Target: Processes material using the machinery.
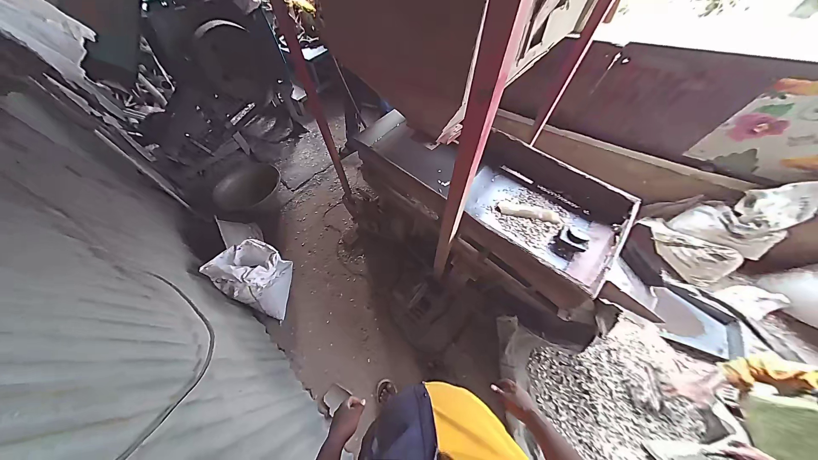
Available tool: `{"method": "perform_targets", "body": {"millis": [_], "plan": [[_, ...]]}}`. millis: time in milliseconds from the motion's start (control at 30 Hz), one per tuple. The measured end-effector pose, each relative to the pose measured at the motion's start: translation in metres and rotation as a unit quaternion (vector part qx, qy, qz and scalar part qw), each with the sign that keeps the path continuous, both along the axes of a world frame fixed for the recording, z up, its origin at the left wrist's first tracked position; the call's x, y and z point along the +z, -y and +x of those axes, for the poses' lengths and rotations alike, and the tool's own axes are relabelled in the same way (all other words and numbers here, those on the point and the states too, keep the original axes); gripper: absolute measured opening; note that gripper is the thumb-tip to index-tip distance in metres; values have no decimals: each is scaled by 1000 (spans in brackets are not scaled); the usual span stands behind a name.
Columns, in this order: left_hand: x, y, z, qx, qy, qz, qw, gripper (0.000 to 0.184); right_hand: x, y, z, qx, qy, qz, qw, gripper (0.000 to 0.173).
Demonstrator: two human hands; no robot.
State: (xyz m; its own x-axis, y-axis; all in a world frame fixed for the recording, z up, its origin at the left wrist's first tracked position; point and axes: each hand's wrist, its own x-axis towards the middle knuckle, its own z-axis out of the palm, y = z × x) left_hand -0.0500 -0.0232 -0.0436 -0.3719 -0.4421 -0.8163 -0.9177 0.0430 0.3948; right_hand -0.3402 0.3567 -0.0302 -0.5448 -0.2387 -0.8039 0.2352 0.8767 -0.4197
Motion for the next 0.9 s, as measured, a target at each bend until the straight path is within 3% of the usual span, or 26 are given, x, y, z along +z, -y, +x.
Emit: {"method": "perform_targets", "body": {"millis": [467, 700, 900], "plan": [[16, -6, 1, 26, -5, 14, 1000, 43, -2, 7, -3, -10, 7, -1, 1000, 48], [-7, -7, 15, 32, -4, 7, 999, 42, -5, 10, 0, -5, 9, -6, 1000, 46], [11, -12, 14, 44, -3, 12, 999, 42, -8, 6, 1, 12, 3, 6, 1000, 47]]}}
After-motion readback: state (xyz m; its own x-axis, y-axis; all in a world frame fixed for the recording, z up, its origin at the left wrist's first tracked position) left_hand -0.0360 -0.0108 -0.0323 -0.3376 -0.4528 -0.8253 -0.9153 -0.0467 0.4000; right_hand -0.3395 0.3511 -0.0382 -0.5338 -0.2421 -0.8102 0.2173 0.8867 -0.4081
